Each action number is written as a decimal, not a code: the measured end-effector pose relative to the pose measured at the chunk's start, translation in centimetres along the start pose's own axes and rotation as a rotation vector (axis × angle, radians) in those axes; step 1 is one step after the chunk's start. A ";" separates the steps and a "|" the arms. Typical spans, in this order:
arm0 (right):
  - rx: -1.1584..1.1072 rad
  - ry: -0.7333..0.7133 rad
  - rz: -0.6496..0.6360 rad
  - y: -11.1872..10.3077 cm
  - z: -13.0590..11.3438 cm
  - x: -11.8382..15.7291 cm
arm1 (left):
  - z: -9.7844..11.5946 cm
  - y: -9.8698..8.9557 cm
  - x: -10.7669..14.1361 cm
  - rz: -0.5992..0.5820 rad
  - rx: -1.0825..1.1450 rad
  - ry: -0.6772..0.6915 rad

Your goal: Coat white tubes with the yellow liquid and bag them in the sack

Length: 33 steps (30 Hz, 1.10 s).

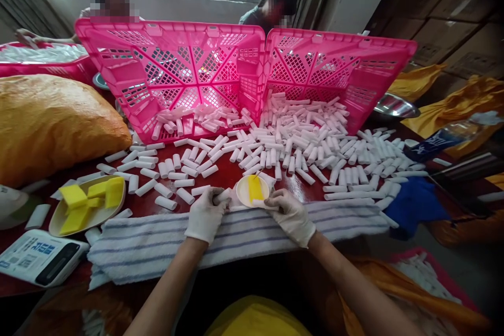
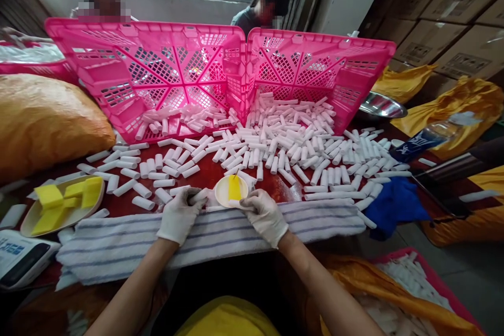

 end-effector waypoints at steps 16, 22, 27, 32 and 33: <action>-0.126 0.312 -0.043 -0.3 -3.5 -0.8 | 5.1 1.2 3.2 -0.438 0.360 -0.120; -0.236 0.468 -0.017 -0.4 -2.7 -0.6 | 5.0 1.3 4.1 -0.518 0.522 -0.283; -0.260 0.475 -0.009 -0.1 -2.6 -0.6 | 6.1 0.9 4.0 -0.511 0.373 -0.151; 0.076 -0.029 -0.056 0.1 -5.9 0.1 | 5.6 1.6 4.6 -0.511 0.252 -0.272; 0.176 -0.229 -0.080 0.5 -7.2 0.5 | 5.0 2.2 5.2 -0.552 0.256 -0.395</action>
Point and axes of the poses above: each hand's wrist, its own x-axis away from the middle knuckle, its own y-axis out of the palm, z = x × y, the point moved 6 cm from there along -x, towards the middle knuckle, and after that the axes turned 11 degrees about z, right-handed, at the moved point
